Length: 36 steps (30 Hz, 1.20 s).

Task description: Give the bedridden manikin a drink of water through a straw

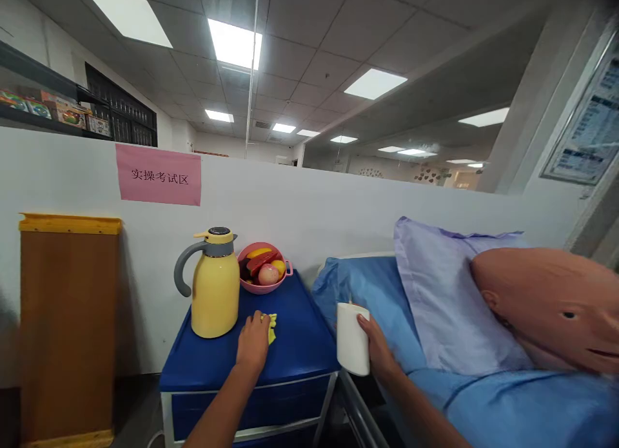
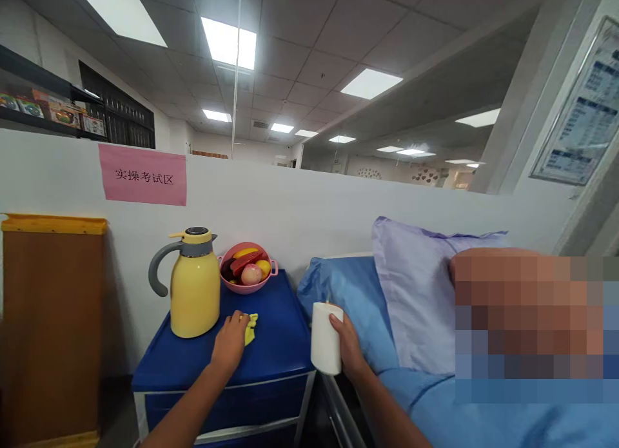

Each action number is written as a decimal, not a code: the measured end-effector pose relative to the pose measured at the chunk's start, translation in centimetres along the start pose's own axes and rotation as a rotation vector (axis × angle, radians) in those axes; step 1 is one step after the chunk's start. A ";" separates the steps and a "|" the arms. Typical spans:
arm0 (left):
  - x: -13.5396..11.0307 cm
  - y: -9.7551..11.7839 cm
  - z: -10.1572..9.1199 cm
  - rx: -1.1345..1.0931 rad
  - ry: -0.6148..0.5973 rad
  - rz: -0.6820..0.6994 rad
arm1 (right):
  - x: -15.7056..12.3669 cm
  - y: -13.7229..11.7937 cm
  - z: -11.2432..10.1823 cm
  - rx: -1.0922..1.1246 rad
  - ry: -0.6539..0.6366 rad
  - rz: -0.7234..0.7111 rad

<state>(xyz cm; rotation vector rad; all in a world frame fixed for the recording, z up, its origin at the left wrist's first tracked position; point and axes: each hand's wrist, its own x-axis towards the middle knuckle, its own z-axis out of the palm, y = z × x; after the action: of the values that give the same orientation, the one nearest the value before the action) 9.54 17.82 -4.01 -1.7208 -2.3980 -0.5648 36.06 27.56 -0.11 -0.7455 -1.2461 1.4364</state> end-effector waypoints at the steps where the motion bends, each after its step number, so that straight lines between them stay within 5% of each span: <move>1: 0.3 0.1 0.2 0.021 0.004 0.001 | 0.7 1.1 1.6 -0.036 -0.011 -0.013; 5: 1.4 -0.1 1.1 0.099 0.035 0.014 | 3.5 5.0 6.7 -0.078 0.049 -0.083; 10: 2.6 -0.6 2.0 0.148 0.068 -0.010 | 6.6 7.7 9.4 -0.100 0.183 -0.202; 22: 5.2 -1.3 2.9 0.105 0.075 -0.031 | 10.0 9.1 10.3 -0.244 0.192 -0.418; 36: 5.3 -1.8 3.0 0.030 0.070 -0.034 | 10.0 9.6 9.4 -0.340 0.111 -0.372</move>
<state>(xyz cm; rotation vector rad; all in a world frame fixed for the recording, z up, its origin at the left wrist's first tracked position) 6.41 23.11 -5.45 -1.6242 -2.3791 -0.5804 21.96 35.09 -5.08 -0.7585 -1.4712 0.8824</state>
